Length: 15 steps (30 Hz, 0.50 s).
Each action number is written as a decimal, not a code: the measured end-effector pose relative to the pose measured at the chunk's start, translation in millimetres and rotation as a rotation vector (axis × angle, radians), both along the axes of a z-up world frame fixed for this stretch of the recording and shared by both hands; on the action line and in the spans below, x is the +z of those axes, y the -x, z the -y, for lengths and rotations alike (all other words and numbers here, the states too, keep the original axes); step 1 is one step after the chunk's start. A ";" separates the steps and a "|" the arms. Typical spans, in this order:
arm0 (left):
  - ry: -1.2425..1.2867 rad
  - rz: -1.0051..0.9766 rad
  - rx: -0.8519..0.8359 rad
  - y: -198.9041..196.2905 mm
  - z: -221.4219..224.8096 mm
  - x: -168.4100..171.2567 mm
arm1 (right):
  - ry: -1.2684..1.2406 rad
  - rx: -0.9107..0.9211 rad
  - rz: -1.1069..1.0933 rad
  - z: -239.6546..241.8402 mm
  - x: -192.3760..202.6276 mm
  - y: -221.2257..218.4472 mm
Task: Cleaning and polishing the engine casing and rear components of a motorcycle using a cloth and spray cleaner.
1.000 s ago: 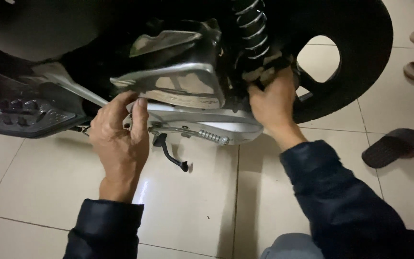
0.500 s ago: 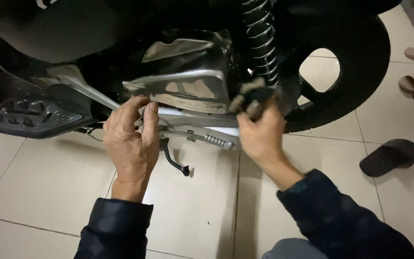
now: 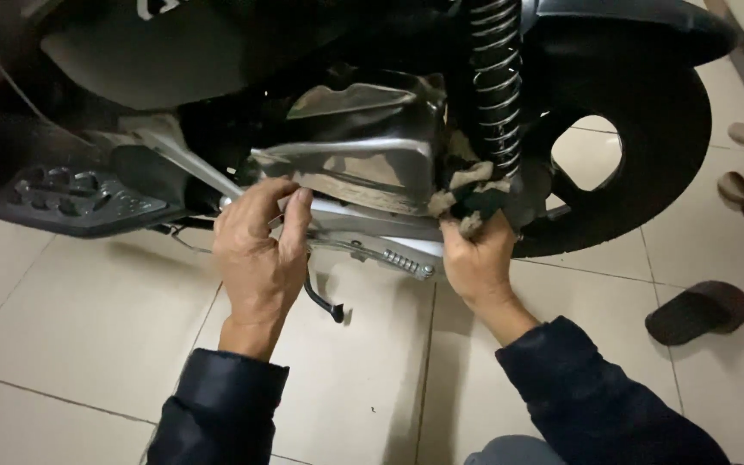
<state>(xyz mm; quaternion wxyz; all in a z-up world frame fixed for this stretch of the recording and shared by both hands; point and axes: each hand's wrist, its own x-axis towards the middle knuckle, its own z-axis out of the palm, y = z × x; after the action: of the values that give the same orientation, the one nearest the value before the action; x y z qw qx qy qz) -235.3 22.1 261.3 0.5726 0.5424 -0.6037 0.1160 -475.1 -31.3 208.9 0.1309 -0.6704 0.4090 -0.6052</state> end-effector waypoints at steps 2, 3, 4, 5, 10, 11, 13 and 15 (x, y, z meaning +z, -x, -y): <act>0.006 -0.011 0.007 -1.1 2.5 -1.5 | 0.033 -0.027 -0.070 1.8 4.5 -1.7; 0.013 -0.016 0.009 -3.0 3.8 -1.2 | 0.066 -0.060 -0.132 3.0 7.3 -4.0; 0.016 -0.016 0.023 -1.1 2.9 1.0 | 0.071 -0.047 -0.132 -5.4 36.2 -13.5; 0.033 -0.027 0.015 0.3 2.1 3.1 | 0.169 -0.045 -0.201 -14.3 65.1 -23.3; 0.051 -0.078 0.053 -2.3 -15.4 -4.4 | 0.428 -0.026 -0.582 13.7 110.0 -37.9; 0.069 -0.099 0.076 -3.1 -24.4 -9.8 | 0.480 0.038 -0.693 21.5 114.5 -41.4; 0.087 -0.123 0.104 -3.4 -38.4 -13.3 | 0.535 0.107 -0.805 32.3 123.6 -50.0; 0.060 -0.213 -0.004 -8.1 -53.6 -8.6 | 0.662 0.097 -0.977 37.1 132.9 -67.3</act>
<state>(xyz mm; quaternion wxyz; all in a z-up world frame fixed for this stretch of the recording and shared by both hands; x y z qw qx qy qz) -227.2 75.8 252.6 0.6495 0.5332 -0.5368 0.0746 -407.8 -68.4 341.7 -0.2612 -0.8945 0.1802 -0.3149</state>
